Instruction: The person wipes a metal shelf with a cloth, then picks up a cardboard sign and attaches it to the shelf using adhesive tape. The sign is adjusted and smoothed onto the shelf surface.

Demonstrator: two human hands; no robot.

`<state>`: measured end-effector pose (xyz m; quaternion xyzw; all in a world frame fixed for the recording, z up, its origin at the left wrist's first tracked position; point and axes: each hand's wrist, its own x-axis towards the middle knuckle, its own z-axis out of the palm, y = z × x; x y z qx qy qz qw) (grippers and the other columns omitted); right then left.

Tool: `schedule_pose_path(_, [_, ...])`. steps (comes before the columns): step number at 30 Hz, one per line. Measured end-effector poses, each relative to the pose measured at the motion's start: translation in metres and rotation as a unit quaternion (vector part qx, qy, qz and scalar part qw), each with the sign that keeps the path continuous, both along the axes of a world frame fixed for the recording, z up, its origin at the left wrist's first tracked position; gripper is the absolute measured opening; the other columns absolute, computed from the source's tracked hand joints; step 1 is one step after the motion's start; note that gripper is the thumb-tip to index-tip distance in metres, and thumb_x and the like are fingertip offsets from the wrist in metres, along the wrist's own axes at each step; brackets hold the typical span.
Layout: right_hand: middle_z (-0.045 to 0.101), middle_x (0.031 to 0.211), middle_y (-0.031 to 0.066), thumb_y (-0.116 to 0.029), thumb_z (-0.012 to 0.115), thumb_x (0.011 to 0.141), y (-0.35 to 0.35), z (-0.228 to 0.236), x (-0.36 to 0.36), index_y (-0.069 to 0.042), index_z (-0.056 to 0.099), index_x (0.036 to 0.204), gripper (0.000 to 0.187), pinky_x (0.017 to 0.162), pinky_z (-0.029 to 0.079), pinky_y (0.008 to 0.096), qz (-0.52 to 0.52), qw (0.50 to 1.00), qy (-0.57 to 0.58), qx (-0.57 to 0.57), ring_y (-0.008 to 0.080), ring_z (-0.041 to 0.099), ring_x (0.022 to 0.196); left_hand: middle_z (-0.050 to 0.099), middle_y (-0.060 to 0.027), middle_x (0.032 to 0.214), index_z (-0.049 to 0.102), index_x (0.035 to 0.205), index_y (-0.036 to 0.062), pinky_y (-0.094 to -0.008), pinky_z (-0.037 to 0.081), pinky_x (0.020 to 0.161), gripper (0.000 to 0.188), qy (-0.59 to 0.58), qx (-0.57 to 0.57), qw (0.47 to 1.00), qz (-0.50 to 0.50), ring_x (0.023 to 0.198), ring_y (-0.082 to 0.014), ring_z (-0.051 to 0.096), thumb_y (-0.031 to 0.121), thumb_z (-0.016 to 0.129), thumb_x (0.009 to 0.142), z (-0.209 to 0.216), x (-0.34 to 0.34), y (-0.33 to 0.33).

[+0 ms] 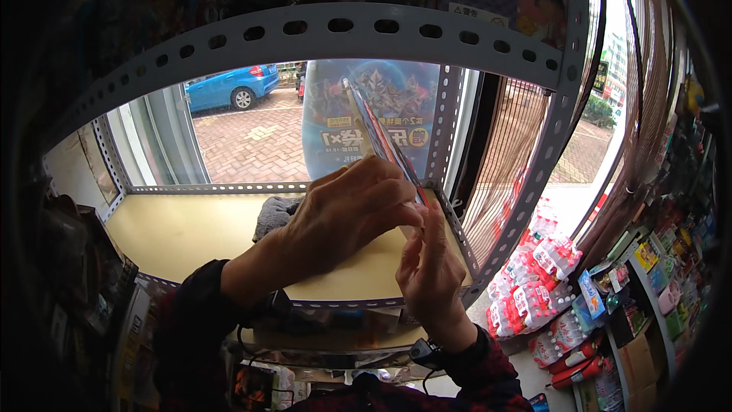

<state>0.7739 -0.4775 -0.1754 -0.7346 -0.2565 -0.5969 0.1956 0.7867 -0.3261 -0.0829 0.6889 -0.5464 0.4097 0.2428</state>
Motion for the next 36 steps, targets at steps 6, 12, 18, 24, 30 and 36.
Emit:
schedule_pose_path(6, [0.059, 0.097, 0.0224, -0.001, 0.061, 0.08, -0.01, 0.014, 0.003, 0.01, 0.048, 0.111, 0.036, 0.066, 0.053, 0.0339, -0.079, 0.995, -0.047, 0.034, 0.0317, 0.064, 0.081, 0.053, -0.0086, 0.1, 0.057, 0.098, 0.0052, -0.0309, 0.052, 0.071, 0.032, 0.04, 0.026, 0.997, -0.054, 0.09, -0.0212, 0.056, 0.017, 0.071, 0.073, 0.006, 0.012, -0.021])
schedule_pose_path(12, [0.061, 0.082, 0.0187, -0.003, 0.062, 0.082, -0.023, 0.02, 0.011, 0.007, 0.051, 0.102, 0.025, 0.054, 0.054, 0.0305, -0.138, 0.979, -0.087, 0.122, 0.0272, 0.065, 0.066, 0.023, -0.0209, 0.134, 0.031, 0.134, 0.0106, -0.0455, 0.047, 0.089, 0.086, 0.023, -0.064, 0.998, -0.005, 0.115, -0.039, 0.042, 0.026, 0.079, 0.065, 0.013, 0.08, -0.02])
schedule_pose_path(18, [0.061, 0.079, 0.0161, -0.004, 0.062, 0.082, -0.023, 0.022, 0.015, 0.007, 0.05, 0.101, 0.026, 0.053, 0.053, 0.0305, -0.193, 0.958, -0.109, 0.182, 0.0241, 0.063, 0.062, 0.014, -0.035, 0.139, -0.001, 0.136, -0.0116, -0.0422, 0.021, 0.108, 0.131, 0.394, 0.028, 0.919, -0.005, 0.133, -0.0407, 0.015, 0.053, 0.079, 0.056, 0.008, 0.177, -0.028])
schedule_pose_path(24, [0.062, 0.083, 0.0156, -0.005, 0.06, 0.084, -0.014, 0.026, 0.003, 0.008, 0.05, 0.106, 0.028, 0.061, 0.054, 0.0276, -0.235, 0.947, -0.114, 0.185, 0.0191, 0.065, 0.07, 0.015, -0.0354, 0.138, -0.007, 0.136, -0.0108, -0.0404, 0.017, 0.109, 0.142, 0.451, 0.047, 0.87, -0.193, 0.134, -0.0401, 0.012, 0.059, 0.08, 0.049, -0.004, 0.208, -0.063])
schedule_pose_path(30, [0.061, 0.079, 0.0178, -0.004, 0.063, 0.082, -0.01, 0.028, -0.003, 0.012, 0.049, 0.103, 0.029, 0.055, 0.053, 0.0285, -0.259, 0.94, -0.114, 0.189, 0.0228, 0.063, 0.061, 0.029, -0.031, 0.133, -0.012, 0.136, -0.0085, -0.0361, 0.025, 0.106, 0.143, 0.498, 0.03, 0.825, -0.264, 0.128, -0.034, 0.03, 0.053, 0.084, 0.049, -0.007, 0.202, -0.076])
schedule_pose_path(36, [0.061, 0.081, 0.0194, -0.004, 0.062, 0.082, -0.007, 0.031, 0.0, 0.013, 0.05, 0.101, 0.028, 0.055, 0.054, 0.0286, -0.275, 0.933, -0.147, 0.179, 0.0226, 0.064, 0.063, 0.043, -0.0273, 0.119, -0.006, 0.137, -0.007, -0.0334, 0.048, 0.075, 0.138, 0.493, 0.043, 0.843, -0.213, 0.11, -0.0318, 0.048, 0.057, 0.081, 0.051, -0.008, 0.205, -0.082])
